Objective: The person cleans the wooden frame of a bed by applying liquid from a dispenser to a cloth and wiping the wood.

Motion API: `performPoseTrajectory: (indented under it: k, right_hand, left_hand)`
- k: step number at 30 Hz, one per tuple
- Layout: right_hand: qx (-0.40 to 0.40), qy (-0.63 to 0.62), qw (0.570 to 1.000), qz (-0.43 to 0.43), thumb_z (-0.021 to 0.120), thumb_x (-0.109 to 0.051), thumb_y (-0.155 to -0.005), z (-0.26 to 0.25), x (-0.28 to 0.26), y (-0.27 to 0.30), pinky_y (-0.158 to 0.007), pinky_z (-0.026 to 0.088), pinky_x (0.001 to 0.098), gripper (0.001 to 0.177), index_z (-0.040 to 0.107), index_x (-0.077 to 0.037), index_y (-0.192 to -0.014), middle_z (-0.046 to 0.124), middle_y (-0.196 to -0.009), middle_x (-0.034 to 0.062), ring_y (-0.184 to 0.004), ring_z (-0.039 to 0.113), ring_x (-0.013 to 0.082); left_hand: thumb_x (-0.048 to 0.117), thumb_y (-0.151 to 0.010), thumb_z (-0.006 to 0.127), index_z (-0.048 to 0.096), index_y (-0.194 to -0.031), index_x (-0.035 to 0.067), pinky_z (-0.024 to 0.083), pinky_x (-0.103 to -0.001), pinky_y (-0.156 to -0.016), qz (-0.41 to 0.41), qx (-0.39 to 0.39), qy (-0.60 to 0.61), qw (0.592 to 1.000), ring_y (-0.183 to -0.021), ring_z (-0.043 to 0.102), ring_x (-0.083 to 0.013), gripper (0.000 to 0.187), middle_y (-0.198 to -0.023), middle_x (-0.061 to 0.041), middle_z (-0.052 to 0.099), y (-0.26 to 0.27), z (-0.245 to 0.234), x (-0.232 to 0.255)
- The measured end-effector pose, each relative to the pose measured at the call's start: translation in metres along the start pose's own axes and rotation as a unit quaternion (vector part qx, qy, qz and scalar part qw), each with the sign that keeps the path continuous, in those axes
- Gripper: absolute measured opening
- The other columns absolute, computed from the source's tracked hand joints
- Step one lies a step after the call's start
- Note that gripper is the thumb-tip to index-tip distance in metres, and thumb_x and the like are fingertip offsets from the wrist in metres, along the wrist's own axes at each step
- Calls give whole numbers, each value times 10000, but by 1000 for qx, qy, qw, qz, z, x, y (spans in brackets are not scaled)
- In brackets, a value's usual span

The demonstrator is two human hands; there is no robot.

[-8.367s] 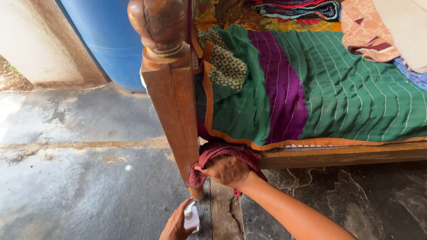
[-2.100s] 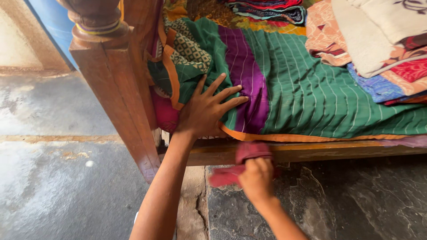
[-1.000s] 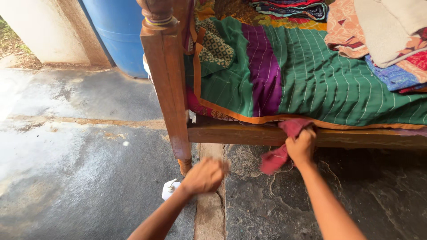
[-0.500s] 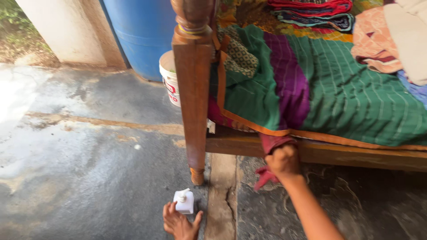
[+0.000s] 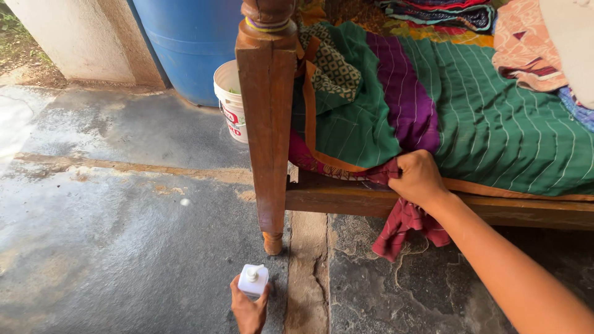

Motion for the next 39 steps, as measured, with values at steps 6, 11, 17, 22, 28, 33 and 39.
performPoseTrajectory:
  k: [6, 11, 17, 22, 28, 33, 39]
  right_hand:
    - [-57, 57, 997, -15, 725, -93, -560, 4, -5, -6, -621, 543, 461, 106, 715, -29, -643, 663, -668, 209, -636, 676, 382]
    - [-36, 46, 998, 0, 748, -141, -578, 3, -8, -1, -628, 554, 458, 122, 741, -63, -672, 688, -686, 190, -663, 695, 371]
    - [-25, 70, 997, -12, 730, -112, -574, 6, -8, 2, -654, 555, 475, 101, 674, -34, -605, 657, -665, 208, -677, 680, 391]
    - [-21, 70, 997, -7, 744, -101, -595, 2, -9, 3, -672, 552, 487, 122, 659, -14, -609, 653, -690, 225, -696, 672, 407]
    - [4, 36, 999, -37, 760, -88, -577, -5, -20, 3, -640, 547, 493, 112, 681, -22, -623, 668, -673, 220, -664, 676, 413]
    - [-28, 56, 998, 27, 698, -28, -599, 6, -2, 7, -581, 487, 480, 207, 507, 26, -540, 559, -597, 249, -562, 605, 413]
    - [-55, 99, 992, 54, 701, -55, -643, 14, 9, 8, -594, 473, 490, 225, 510, 47, -583, 549, -626, 255, -557, 591, 410]
  left_hand:
    - [262, -663, 877, 545, -1244, 27, 544, -452, -876, 130, -95, -49, 986, -1034, 673, -360, 709, -1115, -190, 649, 7, 2, 59]
    - [290, -607, 896, 547, -1192, 16, 559, -437, -850, 159, -160, -23, 974, -975, 713, -337, 734, -1033, -185, 679, 23, 32, 124]
    - [236, -640, 912, 554, -1173, -1, 538, -425, -953, 324, -277, 141, 894, -1058, 746, -291, 684, -1050, -185, 756, 65, 53, 242]
    - [260, -633, 885, 444, -1327, 79, 591, -426, -920, 206, -353, 89, 908, -1013, 762, -270, 842, -1075, -157, 740, 69, 38, 310]
    - [299, -691, 799, 159, -1585, 162, 499, -510, -1024, 318, -385, -8, 866, -1100, 682, -336, 1107, -1196, -197, 698, 76, -23, 399]
    - [350, -637, 783, 198, -1617, 279, 499, -583, -1020, 292, -352, -176, 872, -1119, 650, -398, 1143, -1300, -235, 584, 53, -30, 397]
    - [339, -584, 816, 336, -1489, 151, 543, -552, -938, 310, -301, -92, 897, -1066, 676, -390, 1041, -1218, -222, 631, 34, -25, 400]
Point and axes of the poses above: each hand's wrist, its own y-axis away from the middle knuckle, its own z-axis out of the palm, x = y × z, the point moved 10 cm from there along -y, towards the middle knuckle
